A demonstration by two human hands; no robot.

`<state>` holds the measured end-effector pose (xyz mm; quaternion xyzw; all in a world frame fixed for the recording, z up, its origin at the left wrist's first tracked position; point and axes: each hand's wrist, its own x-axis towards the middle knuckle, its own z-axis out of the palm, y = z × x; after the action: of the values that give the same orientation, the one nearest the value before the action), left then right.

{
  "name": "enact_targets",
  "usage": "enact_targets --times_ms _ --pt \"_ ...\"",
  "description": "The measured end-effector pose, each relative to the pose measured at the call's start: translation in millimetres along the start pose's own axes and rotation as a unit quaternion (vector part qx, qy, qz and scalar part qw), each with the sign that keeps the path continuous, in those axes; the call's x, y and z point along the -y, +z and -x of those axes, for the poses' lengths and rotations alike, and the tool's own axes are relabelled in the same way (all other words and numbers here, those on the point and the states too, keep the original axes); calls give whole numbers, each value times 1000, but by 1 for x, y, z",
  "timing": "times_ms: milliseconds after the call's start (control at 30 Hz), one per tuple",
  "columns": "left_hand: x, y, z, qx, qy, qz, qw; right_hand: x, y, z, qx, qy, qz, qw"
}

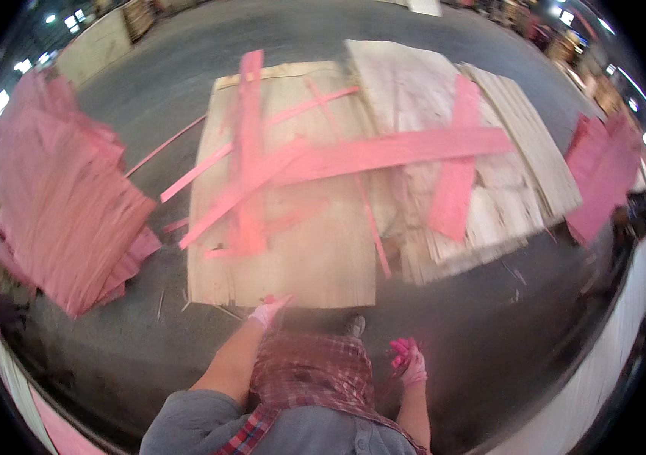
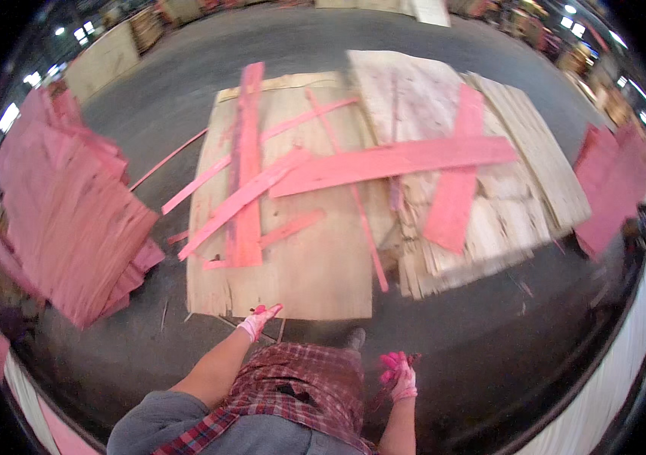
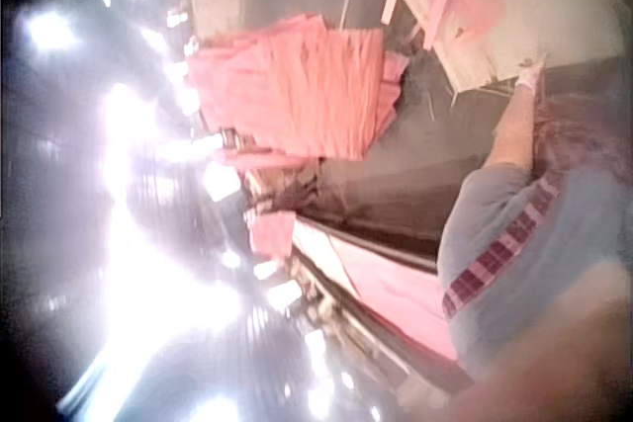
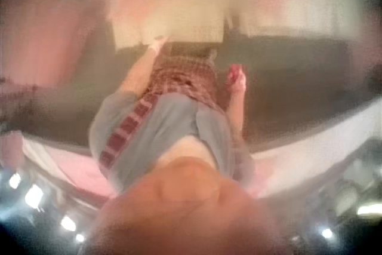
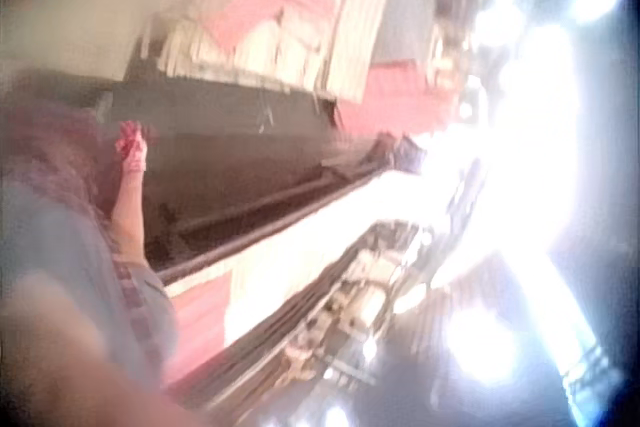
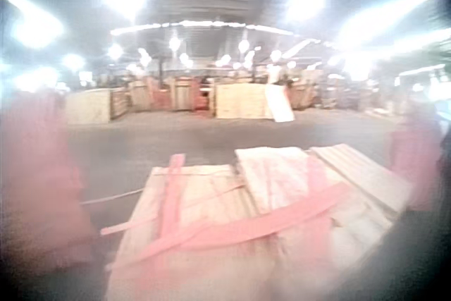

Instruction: The person sorts and layers veneer sheets by picking up pink-colored and natural wood-colored sheets from stacks and placing them onto a moving conveyor line in an overlapping pattern.

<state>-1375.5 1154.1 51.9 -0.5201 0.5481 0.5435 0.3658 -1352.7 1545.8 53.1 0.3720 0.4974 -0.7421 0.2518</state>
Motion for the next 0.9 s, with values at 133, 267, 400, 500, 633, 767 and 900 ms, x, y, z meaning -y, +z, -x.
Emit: enact_targets --times_ms 133,267,400,500,633,767,900 --pt "12 -10 -15 20 77 95 992 75 56 -79 89 6 109 990" --pt "42 -3 -44 47 158 294 941 113 127 -152 167 66 110 978" --pt "9 -17 -71 75 21 393 916 104 229 -212 181 63 89 977" --pt "-3 -51 -113 92 2 439 894 92 327 -245 203 80 109 970" --pt "-47 -79 -138 102 57 453 884 61 398 -353 265 0 -7 964" --pt "-90 -120 -140 117 46 525 842 37 496 -418 99 -18 -12 995" --pt "-98 -143 -140 203 133 542 805 30 526 -434 116 -106 -33 987"
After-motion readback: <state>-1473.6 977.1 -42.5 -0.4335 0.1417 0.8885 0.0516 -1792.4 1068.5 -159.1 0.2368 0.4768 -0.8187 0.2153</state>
